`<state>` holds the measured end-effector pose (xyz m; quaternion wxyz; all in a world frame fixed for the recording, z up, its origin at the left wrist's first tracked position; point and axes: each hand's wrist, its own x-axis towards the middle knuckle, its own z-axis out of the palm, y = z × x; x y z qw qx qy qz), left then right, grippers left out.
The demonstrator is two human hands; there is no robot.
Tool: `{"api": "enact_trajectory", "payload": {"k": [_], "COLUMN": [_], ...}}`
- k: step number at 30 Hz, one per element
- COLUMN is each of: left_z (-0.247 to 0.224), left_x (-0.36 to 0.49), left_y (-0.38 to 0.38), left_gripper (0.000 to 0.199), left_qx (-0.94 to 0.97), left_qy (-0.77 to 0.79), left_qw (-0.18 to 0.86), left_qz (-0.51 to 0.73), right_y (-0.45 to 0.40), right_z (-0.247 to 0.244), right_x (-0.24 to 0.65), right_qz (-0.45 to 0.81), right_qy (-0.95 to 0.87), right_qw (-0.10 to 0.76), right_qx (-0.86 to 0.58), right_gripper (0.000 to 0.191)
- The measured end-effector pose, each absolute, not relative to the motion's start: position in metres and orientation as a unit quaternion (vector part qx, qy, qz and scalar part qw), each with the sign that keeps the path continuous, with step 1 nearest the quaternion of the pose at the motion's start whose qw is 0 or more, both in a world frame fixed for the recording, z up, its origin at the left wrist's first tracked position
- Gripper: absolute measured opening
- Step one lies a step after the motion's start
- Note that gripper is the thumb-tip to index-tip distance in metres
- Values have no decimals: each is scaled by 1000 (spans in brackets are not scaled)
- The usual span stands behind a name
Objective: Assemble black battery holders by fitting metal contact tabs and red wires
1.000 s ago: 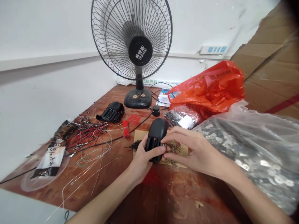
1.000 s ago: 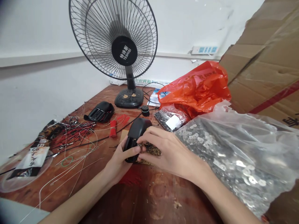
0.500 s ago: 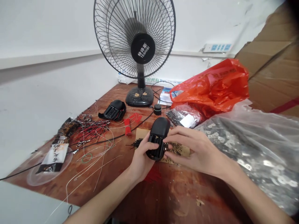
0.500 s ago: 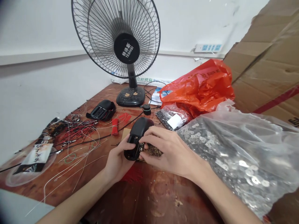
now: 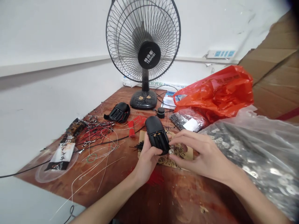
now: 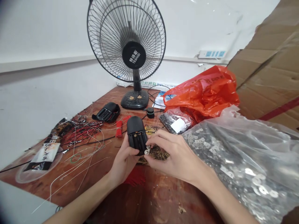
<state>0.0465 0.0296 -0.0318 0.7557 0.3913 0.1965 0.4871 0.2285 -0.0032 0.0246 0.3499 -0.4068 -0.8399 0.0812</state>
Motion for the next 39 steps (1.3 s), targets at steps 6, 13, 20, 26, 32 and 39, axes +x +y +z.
{"api": "enact_trajectory", "payload": {"k": [6, 13, 20, 26, 32, 39], "left_z": [-32, -31, -27, -28, -26, -24], "left_x": [47, 46, 47, 47, 45, 43], "left_y": [27, 20, 17, 21, 25, 25], "left_gripper": [70, 72, 71, 65, 63, 55], "left_qx": [399, 472, 505, 470, 416, 400], "left_qy": [141, 137, 153, 133, 127, 126], "left_qw": [761, 706, 675, 713, 763, 785], "left_qz": [491, 510, 515, 503, 478, 456], "right_y": [-5, -18, -20, -19, -17, -16], "right_z": [27, 36, 35, 31, 28, 31], "right_x": [232, 235, 227, 227, 224, 223], "right_qz": [70, 74, 49, 44, 72, 61], "right_qy": [-836, -847, -849, -834, -818, -824], "right_qw": [336, 295, 270, 292, 323, 335], "right_qx": [-427, -436, -452, -466, -470, -453], "right_gripper": [21, 21, 19, 24, 24, 18]}}
